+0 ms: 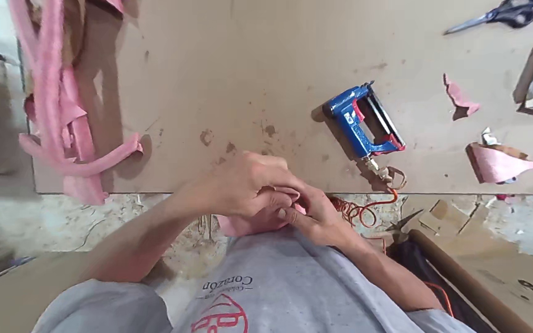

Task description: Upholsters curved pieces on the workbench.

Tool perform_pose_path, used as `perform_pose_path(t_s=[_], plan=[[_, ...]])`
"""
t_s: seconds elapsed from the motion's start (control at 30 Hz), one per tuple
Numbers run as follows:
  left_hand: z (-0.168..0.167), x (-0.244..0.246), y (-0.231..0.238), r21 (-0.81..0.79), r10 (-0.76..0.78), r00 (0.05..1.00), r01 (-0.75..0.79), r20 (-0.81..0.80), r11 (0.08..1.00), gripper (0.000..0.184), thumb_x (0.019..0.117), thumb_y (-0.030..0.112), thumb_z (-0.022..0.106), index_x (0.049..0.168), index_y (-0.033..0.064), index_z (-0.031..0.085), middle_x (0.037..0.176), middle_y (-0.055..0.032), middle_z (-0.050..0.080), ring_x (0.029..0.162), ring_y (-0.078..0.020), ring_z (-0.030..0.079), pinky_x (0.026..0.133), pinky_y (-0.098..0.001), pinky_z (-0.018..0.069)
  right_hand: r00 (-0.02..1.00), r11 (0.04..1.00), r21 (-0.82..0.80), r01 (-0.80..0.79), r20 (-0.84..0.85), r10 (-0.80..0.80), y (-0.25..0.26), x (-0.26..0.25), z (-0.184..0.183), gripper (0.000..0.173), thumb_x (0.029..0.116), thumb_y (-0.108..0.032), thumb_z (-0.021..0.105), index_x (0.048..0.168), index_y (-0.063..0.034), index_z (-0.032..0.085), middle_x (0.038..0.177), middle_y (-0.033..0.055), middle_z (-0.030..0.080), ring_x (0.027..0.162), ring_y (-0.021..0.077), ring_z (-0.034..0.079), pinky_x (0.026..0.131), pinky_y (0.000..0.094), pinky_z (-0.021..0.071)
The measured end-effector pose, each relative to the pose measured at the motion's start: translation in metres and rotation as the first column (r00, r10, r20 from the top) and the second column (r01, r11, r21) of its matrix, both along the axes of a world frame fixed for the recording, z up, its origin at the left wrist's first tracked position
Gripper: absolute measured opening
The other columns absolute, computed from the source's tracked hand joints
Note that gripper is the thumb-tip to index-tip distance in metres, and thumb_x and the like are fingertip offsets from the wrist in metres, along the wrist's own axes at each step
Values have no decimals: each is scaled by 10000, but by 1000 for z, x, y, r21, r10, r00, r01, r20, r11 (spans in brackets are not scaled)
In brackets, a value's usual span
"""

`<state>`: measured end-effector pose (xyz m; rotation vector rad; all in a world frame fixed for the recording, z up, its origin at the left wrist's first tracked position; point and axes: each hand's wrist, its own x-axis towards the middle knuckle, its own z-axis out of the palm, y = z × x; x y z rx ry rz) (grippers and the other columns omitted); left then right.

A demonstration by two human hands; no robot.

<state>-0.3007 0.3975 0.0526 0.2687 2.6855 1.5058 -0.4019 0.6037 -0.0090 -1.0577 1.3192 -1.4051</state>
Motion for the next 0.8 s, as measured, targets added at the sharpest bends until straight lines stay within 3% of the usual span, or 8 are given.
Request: perform_pose_path(t_s=[0.1,0.2,0.27,0.37,0.5,0.6,0.67,0.8], plan=[[-18,6,8,127,19,999,-24,43,992,202,1026,237,639,1074,106,785,937,15,724,887,-22,671,789,-197,565,998,992,114,58,-41,-54,14,5,-9,259,923,-240,727,1083,-38,702,1076,44,675,1097,120,601,972,350,494],[-40,11,17,128,90,996,-91,14,988,201,1033,224,633,1075,98,784,1039,-35,734,985,-70,682,860,-234,573,986,979,137,154,-92,-142,18,10,-27,213,917,-230,746,1006,-40,709,957,36,660,959,88,618,854,253,532],[-56,12,22,98,101,995,-100,-14,990,195,1036,219,627,1078,102,777,1071,-64,747,1019,-123,696,878,-286,574,969,981,62,182,-182,-168,19,11,-47,214,954,-222,702,1000,-14,712,987,99,708,991,150,658,892,311,548],[-74,19,34,4,87,996,-87,22,996,203,1045,222,600,1072,123,775,1038,-62,751,992,-172,703,849,-331,579,978,997,14,78,-193,-74,25,8,-80,231,981,-232,662,969,-7,712,1013,127,732,1012,186,683,907,344,559],[-94,32,58,-44,37,982,-30,183,999,271,1072,310,532,1051,170,763,1015,-17,736,975,-177,695,839,-353,577,997,995,84,-54,-58,59,44,13,-106,181,924,-177,716,896,1,706,1071,165,689,1041,197,660,900,335,558],[-97,34,64,63,100,965,-118,241,991,308,1063,357,544,1011,164,778,930,-8,728,900,-138,682,813,-342,561,973,948,252,-197,-71,221,47,-9,-88,177,938,-194,701,1031,-53,755,1152,113,698,1126,166,645,974,347,541],[-95,33,58,178,118,951,-174,286,969,306,1056,333,556,978,145,784,844,12,691,817,-68,646,747,-275,533,920,891,409,-196,-239,311,44,-41,-62,264,950,-269,695,1175,-141,749,1212,51,705,1142,161,664,968,406,567],[-97,32,44,332,223,880,-378,419,864,281,1023,284,588,932,95,775,872,25,711,793,-15,654,711,-231,561,737,779,495,385,-673,65,37,-119,-26,380,1000,-257,621,1319,-53,648,1260,166,666,1129,290,671,953,501,569]])
